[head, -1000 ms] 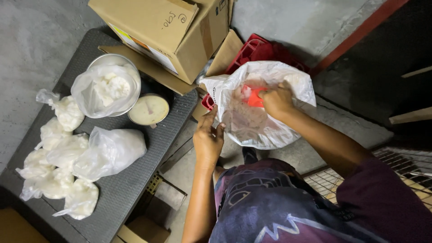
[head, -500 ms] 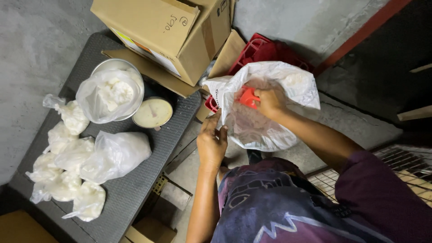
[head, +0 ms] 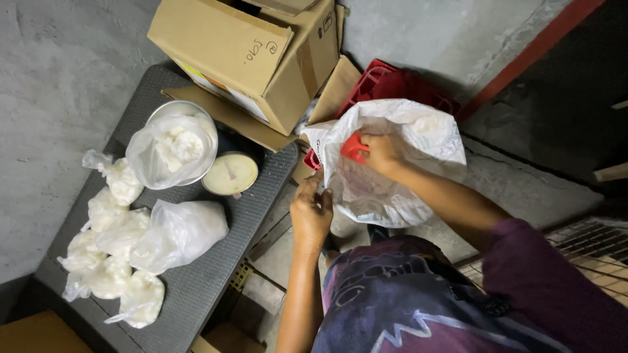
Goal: Scooping white powder from a large sack into small plastic bags and weighing them on an analog scale.
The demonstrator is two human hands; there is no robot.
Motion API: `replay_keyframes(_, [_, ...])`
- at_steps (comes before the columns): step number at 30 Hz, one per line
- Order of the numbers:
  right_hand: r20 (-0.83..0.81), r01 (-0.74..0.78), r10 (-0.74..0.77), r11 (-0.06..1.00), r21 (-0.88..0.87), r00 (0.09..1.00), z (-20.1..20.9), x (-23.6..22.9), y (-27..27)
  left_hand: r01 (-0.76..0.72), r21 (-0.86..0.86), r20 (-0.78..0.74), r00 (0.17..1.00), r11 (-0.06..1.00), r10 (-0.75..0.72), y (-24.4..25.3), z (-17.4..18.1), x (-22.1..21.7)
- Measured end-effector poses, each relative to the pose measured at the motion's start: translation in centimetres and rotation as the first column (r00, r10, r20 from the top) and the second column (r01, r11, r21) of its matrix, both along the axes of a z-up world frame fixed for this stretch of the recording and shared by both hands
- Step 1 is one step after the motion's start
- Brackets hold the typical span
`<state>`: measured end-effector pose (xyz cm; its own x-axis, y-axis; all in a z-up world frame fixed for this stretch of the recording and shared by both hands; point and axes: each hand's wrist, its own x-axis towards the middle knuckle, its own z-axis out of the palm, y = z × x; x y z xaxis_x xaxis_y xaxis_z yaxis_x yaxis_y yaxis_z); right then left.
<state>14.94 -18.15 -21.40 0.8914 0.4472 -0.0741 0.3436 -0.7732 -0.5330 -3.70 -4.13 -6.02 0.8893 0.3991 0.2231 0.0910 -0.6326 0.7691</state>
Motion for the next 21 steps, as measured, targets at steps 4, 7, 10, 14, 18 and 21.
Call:
replay_keyframes(4, [0.036, -0.030, 0.028, 0.998, 0.058, 0.999, 0.5, -1.0, -3.8, -0.005, -0.066, -0.019, 1.000, 0.998, 0.004, 0.5, 0.7, 0.2])
replay_keyframes(7, [0.042, -0.104, 0.095, 0.910, 0.401, 0.995, 1.0, -2.2, -7.2, -0.001, -0.062, -0.010, 1.000, 0.998, 0.001, 0.8, 1.1, 0.6])
replay_keyframes(10, [0.051, -0.073, 0.058, 0.923, 0.379, 0.997, 5.5, -4.3, -10.1, -0.010, -0.008, 0.017, 1.000, 1.000, 0.010, 1.1, 0.8, 0.9])
replay_keyframes(14, [0.087, -0.093, 0.061, 0.895, 0.437, 0.994, 8.0, -5.7, -13.5, -0.002, 0.048, 0.130, 0.992, 0.999, -0.004, 1.1, 1.2, 1.0])
replay_keyframes(18, [0.091, -0.137, 0.106, 0.867, 0.480, 0.990, 11.2, -5.8, -15.3, -0.038, -0.036, 0.124, 0.991, 0.999, 0.043, 0.5, 2.8, 0.6])
replay_keyframes(21, [0.045, -0.093, 0.082, 0.893, 0.440, 0.996, 15.2, -6.2, -15.0, -0.053, 0.023, 0.241, 0.969, 0.998, 0.046, 0.9, 1.4, 0.5])
